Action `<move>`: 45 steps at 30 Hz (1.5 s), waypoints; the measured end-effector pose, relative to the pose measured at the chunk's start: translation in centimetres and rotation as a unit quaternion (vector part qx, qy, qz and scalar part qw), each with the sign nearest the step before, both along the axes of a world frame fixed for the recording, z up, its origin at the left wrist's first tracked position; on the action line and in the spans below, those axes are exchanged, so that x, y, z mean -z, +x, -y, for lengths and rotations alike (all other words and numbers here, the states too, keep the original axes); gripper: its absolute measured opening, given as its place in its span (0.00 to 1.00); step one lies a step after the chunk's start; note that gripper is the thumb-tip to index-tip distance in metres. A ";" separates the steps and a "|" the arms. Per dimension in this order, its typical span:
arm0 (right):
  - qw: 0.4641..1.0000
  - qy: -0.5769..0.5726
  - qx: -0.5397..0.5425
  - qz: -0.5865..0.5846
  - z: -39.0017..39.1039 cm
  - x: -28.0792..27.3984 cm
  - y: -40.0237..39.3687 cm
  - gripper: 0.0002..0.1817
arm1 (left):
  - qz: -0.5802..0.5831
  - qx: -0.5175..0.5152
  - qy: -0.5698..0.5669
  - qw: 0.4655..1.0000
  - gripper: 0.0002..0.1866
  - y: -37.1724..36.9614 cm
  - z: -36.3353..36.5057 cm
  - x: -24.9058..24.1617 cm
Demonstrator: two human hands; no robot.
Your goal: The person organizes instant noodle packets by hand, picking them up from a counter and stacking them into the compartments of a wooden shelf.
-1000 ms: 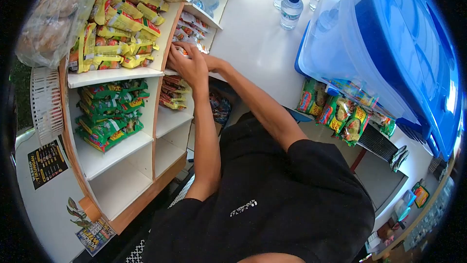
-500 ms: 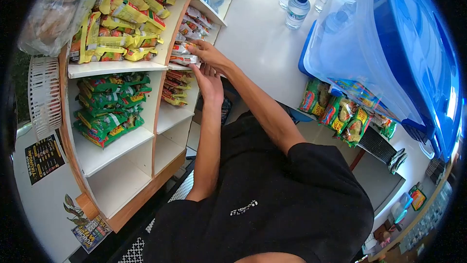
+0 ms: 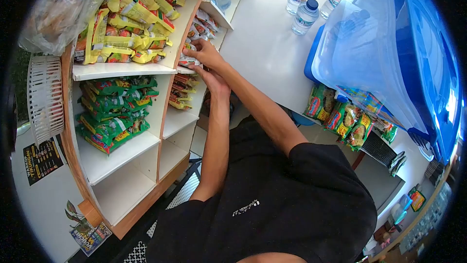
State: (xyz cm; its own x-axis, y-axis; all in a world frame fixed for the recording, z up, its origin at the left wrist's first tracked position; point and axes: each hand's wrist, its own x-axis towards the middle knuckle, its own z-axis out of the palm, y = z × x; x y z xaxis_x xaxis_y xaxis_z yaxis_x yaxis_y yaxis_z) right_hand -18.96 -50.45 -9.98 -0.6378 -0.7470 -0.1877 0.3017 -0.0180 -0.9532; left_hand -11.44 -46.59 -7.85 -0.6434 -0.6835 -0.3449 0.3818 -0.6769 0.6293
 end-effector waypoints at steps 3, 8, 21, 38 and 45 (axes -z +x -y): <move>0.995 0.086 0.028 -0.029 -1.8 -1.2 0.5 0.39 | 0.008 -0.022 0.019 1.000 0.50 -0.3 -1.0 -1.0; 0.994 0.033 -0.106 -0.018 -6.3 -2.1 -0.6 0.30 | 0.010 -0.070 -0.098 0.993 0.39 -0.3 -2.7 0.2; 0.992 0.011 0.009 -0.128 -3.2 -2.3 1.8 0.15 | 0.000 -0.115 -0.111 0.987 0.35 0.6 -1.5 3.1; 0.962 0.085 0.083 -0.246 -1.1 -3.3 2.1 0.22 | 0.065 -0.083 -0.041 0.994 0.34 2.6 -2.2 2.7; 0.934 0.124 0.092 -0.322 -2.9 -3.9 3.0 0.17 | 0.184 0.049 -0.169 0.967 0.27 5.2 -3.2 6.0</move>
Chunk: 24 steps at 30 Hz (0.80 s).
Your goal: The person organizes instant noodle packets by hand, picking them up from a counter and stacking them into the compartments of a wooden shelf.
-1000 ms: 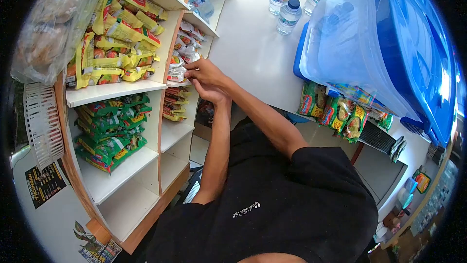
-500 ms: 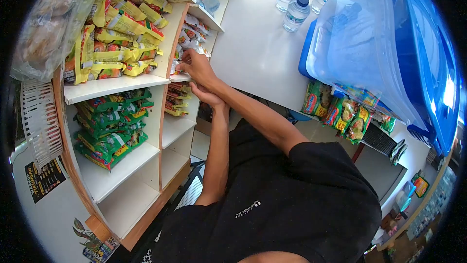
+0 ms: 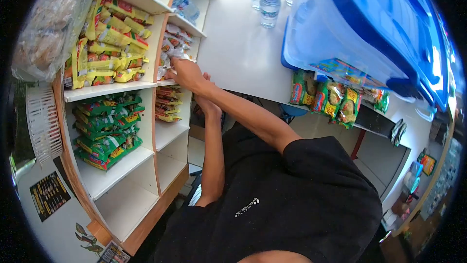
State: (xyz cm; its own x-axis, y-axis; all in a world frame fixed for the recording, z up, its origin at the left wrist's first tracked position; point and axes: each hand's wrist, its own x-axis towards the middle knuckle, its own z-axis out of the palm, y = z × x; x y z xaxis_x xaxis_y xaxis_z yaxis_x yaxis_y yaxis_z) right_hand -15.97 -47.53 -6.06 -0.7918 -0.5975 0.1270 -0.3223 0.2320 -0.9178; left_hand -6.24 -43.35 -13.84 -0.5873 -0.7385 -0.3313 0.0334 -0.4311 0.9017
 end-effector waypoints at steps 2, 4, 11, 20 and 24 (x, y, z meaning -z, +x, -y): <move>0.999 -0.024 -0.011 0.023 -2.6 -0.4 0.4 0.15 | 0.010 0.090 0.067 0.994 0.27 0.5 0.0 -1.3; 0.997 -0.023 -0.026 0.062 -5.7 0.2 0.7 0.15 | 0.049 0.118 0.104 0.986 0.29 1.9 -0.5 -0.3; 0.983 0.030 0.003 0.180 -20.2 -0.7 5.0 0.18 | 0.108 0.245 0.088 0.960 0.29 4.7 -5.0 0.6; 0.916 -0.172 0.038 0.361 -39.3 -5.0 8.5 0.19 | 0.089 0.618 0.099 0.775 0.23 0.3 -13.9 -2.5; 0.884 -0.153 0.196 0.395 -48.8 -6.9 7.6 0.16 | 0.055 0.717 0.024 0.694 0.21 -2.2 -20.2 -9.6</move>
